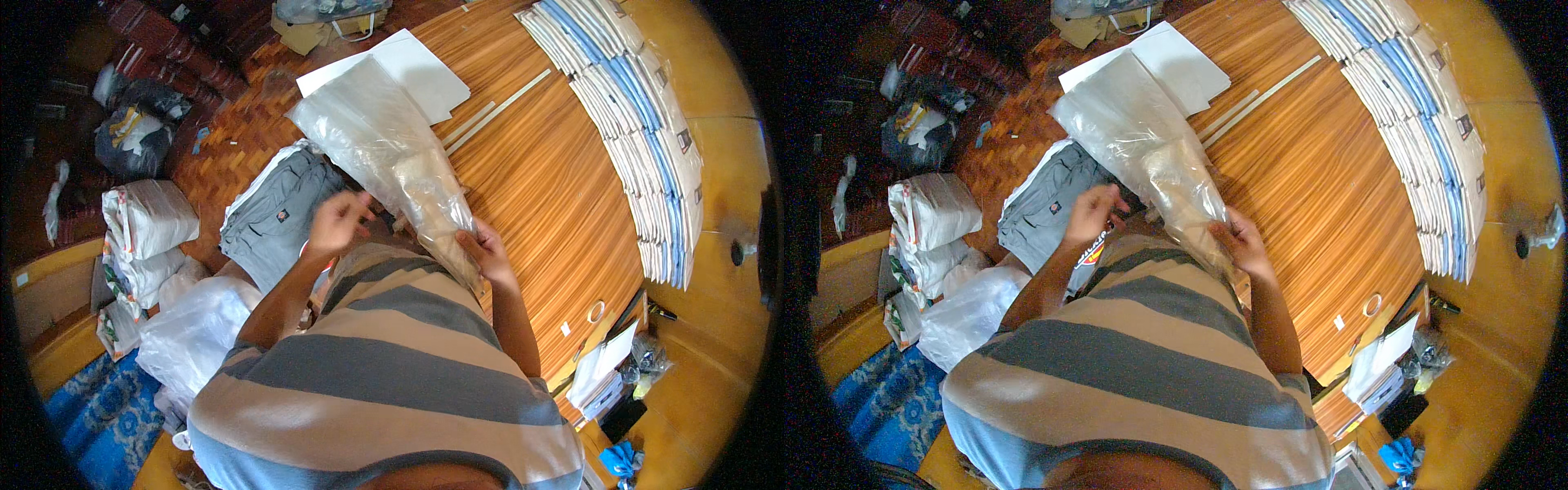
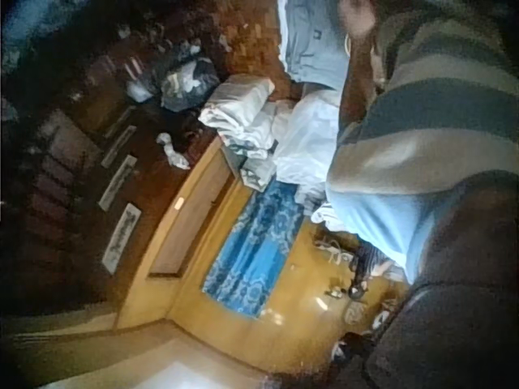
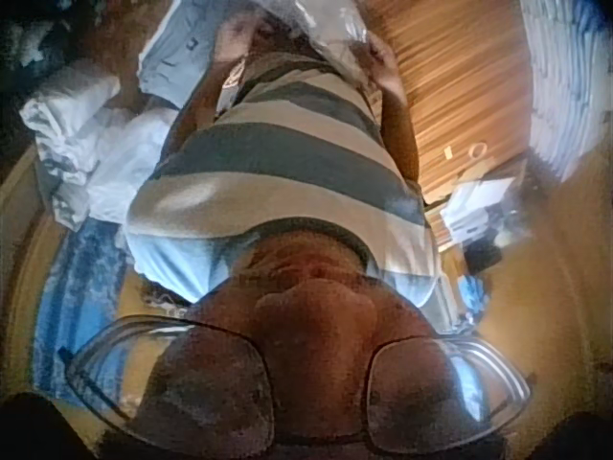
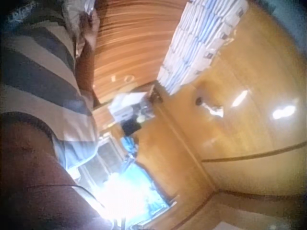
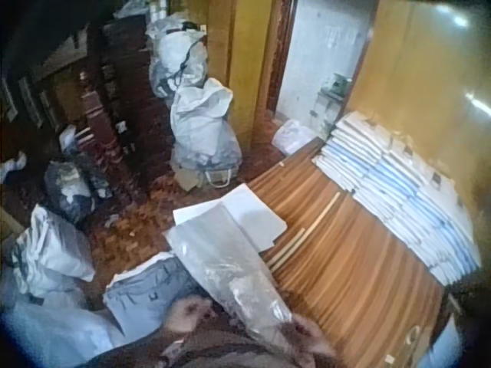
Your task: The person takes plastic bags from a stack and inserts shirts into them. They then arrange the packaged shirts on a table.
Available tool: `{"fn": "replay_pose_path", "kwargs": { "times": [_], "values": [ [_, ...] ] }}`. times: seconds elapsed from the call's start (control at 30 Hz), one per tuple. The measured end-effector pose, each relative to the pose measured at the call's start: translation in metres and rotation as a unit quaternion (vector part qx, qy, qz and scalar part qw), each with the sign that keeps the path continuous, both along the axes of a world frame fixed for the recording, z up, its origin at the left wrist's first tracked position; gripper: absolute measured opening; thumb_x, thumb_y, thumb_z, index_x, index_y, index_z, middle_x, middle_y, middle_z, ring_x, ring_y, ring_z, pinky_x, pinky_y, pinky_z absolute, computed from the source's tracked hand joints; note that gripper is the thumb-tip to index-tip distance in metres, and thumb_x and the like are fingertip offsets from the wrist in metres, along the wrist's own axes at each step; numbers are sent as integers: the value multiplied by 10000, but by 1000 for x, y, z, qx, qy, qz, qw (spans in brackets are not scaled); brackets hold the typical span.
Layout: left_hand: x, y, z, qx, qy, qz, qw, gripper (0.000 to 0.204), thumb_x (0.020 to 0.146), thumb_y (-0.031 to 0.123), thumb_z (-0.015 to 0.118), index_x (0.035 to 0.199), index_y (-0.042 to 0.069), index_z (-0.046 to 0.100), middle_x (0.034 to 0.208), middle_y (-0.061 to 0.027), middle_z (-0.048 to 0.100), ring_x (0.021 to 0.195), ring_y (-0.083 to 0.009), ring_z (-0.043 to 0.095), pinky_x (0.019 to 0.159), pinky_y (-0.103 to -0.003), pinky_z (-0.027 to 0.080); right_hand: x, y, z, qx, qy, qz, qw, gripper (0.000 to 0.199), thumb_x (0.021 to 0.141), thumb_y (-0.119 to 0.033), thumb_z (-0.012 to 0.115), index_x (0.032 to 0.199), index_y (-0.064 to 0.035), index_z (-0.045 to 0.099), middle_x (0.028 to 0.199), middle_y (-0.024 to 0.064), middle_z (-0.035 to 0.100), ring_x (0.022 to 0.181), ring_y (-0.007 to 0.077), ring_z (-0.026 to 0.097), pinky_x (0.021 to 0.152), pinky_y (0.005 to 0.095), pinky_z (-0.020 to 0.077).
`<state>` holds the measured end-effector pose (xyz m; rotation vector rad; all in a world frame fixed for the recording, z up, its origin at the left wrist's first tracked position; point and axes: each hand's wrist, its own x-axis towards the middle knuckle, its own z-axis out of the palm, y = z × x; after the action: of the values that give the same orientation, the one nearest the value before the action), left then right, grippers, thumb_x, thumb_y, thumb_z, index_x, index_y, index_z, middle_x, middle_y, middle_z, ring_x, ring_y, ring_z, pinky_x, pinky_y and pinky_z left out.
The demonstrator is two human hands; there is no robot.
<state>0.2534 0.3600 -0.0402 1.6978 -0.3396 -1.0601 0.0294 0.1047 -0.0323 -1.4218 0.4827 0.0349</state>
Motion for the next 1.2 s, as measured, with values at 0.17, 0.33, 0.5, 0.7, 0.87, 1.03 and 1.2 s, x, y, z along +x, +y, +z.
{"fn": "replay_pose_path", "kwargs": {
  "times": [0.17,0.33,0.5,0.7,0.87,1.03,1.2],
  "values": [
    [8,-25,16,-82,111,48,989,299,1052,315,602,1163,39,628,992,-88,740,776,-202,762,548,-266,555,26,9,-9,25,-37,8,999,396,1043,-199,633,1388,-16,570,1214,13,659,1079,105,589,944,272,481],
    [-7,-38,-4,-105,170,132,971,183,1067,237,572,1096,70,641,924,-37,707,733,-158,718,553,-247,538,41,9,4,5,-15,52,999,430,1050,-234,623,1412,-14,543,1247,13,648,1112,108,576,971,286,470],
    [0,-36,-5,-4,-146,158,977,215,962,220,729,1062,44,659,993,-81,697,780,-196,694,645,-301,546,17,-18,-11,-39,-37,98,994,369,1075,-173,563,1411,-23,547,1238,-4,646,1120,105,561,987,292,461],
    [29,-30,32,-65,-577,12,814,525,791,243,863,1251,63,684,1455,-172,505,1391,-416,420,1129,-542,350,-4,-30,-12,-33,11,56,998,367,1063,-121,572,1420,-36,554,1275,-18,637,1164,109,546,1031,293,437],
    [32,-30,28,-83,-552,-90,825,635,761,324,884,1300,65,669,1605,-192,382,1510,-488,237,1207,-653,194,6,-25,-26,34,-23,61,997,389,1066,-147,579,1438,-40,541,1290,-18,634,1183,108,538,1053,298,426],
    [23,-39,22,-164,-488,2,857,504,743,282,903,1136,42,698,1587,-186,415,1518,-514,215,1215,-664,147,30,-8,-13,103,-31,42,993,399,1061,-175,594,1432,-39,541,1297,-16,630,1184,113,542,1054,305,433],
    [16,-53,5,-134,-496,86,854,310,760,137,877,999,65,692,1506,-144,513,1491,-440,342,1213,-580,256,33,-24,-23,-14,-28,85,996,378,1063,-189,590,1409,-39,555,1284,-15,632,1178,115,546,1050,304,437]
  ]
}}
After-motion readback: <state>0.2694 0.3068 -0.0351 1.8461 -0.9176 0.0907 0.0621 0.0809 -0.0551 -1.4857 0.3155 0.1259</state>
